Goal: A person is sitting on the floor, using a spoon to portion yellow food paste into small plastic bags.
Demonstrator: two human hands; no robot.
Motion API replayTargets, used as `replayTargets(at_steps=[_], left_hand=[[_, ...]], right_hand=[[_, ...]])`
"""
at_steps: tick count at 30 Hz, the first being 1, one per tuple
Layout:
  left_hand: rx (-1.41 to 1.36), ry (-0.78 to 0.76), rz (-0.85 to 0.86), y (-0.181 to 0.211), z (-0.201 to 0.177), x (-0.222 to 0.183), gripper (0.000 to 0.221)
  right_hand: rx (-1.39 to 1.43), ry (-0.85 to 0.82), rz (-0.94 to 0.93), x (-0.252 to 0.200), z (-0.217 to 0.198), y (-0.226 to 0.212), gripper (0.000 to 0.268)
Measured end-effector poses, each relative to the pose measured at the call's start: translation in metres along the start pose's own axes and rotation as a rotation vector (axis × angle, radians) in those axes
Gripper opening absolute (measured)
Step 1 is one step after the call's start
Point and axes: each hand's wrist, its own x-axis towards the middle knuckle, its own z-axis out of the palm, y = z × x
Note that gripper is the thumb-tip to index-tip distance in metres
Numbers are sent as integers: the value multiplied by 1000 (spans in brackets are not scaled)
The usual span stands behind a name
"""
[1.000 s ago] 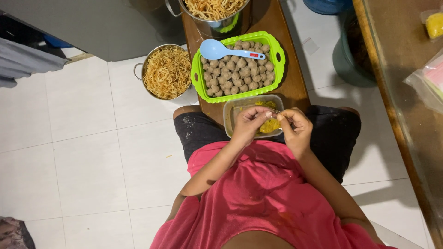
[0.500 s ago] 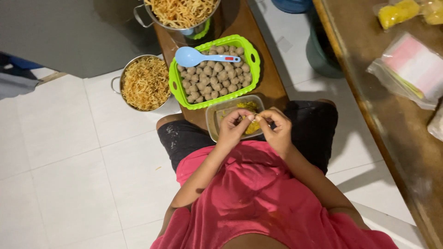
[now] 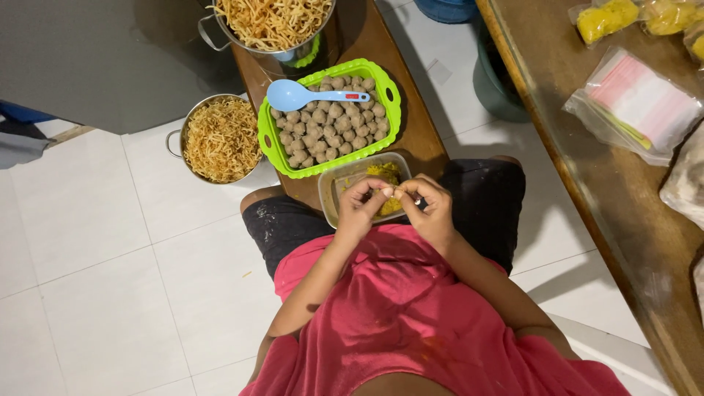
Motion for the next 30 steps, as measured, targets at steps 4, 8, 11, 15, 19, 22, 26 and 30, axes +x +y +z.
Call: replayTargets(at_steps=[4, 8, 11, 15, 19, 22, 26, 30], left_hand=[[-111, 58, -45, -1, 2, -2, 6], [-163, 82, -80, 4, 5, -3, 6], [-186, 75, -87, 9, 7, -3, 9], [-206, 109, -93, 6, 4, 0, 9], [-258, 143, -145, -3, 2, 1, 9], [-296, 173, -163, -18, -1, 1, 9], [-327, 191, -179, -26, -2, 2, 8], [-352, 227, -175, -21, -4, 6, 9]], right_hand=[[-4, -17, -4, 1, -2, -6, 12], [-24, -38, -14, -1, -4, -2, 12], [-40, -40, -28, -2, -7, 1, 12], [-79, -51, -57, 0, -12, -2, 13], [-100, -66, -62, -2, -15, -1, 13], [-92, -78, -59, -4, -16, 4, 13], [-86, -100, -45, -4, -21, 9, 11], [-111, -104, -14, -11, -30, 30, 11]])
